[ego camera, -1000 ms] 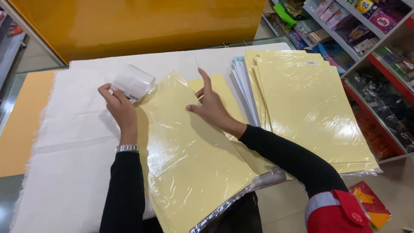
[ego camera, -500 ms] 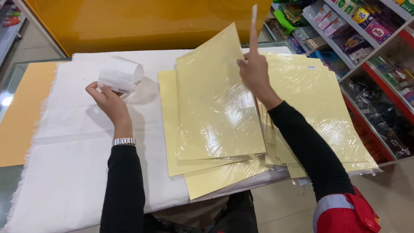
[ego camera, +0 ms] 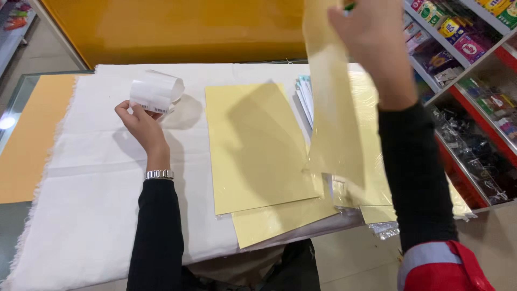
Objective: The person peels small white labels from a backing strip by hand and applies one to the corner of each plastic-wrapped yellow folder, placing the labeled folders into a stack.
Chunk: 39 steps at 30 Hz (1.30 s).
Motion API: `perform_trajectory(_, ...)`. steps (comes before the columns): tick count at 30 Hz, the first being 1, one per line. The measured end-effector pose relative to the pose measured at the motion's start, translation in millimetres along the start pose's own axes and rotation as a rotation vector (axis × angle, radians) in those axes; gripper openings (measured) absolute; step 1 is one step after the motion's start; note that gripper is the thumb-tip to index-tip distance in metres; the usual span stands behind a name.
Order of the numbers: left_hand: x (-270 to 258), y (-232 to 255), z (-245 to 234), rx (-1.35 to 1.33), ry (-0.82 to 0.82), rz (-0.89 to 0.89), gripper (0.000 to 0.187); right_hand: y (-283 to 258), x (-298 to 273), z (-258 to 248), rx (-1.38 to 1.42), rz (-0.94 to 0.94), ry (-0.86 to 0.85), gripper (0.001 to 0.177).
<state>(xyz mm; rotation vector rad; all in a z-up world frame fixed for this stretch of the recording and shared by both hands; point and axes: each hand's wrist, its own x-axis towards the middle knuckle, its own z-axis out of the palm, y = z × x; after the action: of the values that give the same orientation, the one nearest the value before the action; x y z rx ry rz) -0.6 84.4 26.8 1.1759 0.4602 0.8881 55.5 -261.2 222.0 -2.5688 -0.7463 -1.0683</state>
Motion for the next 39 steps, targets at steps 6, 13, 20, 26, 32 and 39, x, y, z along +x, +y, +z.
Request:
perform_trajectory(6, 9.1, -9.6, -1.3, -0.084, 0.001, -0.123, 0.009, -165.5, -27.8, 63.2, 0.260, 0.248, -0.682, 0.093)
perform_trajectory(13, 23.5, -46.3, -7.5, -0.389, -0.193, -0.275, 0.015, -200.7, -97.5, 102.6, 0.458, 0.085, -0.874, 0.081)
perform_trajectory(20, 8.6, -48.4, 5.4, 0.035, -0.412, -0.017, 0.019, -84.2, -63.0, 184.2, 0.676, 0.252, -0.527, 0.042)
perform_trajectory(26, 2.0, -56.4, 13.2, 0.350, -0.522, 0.244, 0.015, -14.9, -65.3, 212.2, 0.989, 0.666, -0.529, 0.017)
perform_trajectory(32, -5.7, -43.5, 16.6, 0.320, -0.513, 0.331, 0.015, -7.7, -90.2, 251.4, 0.891, 0.717, -0.528, 0.014)
perform_trajectory(39, -8.3, -38.9, 15.8, 0.307, -0.451, 0.447, 0.024, -18.6, -92.1, 238.2, 0.909, 0.740, -0.491, 0.011)
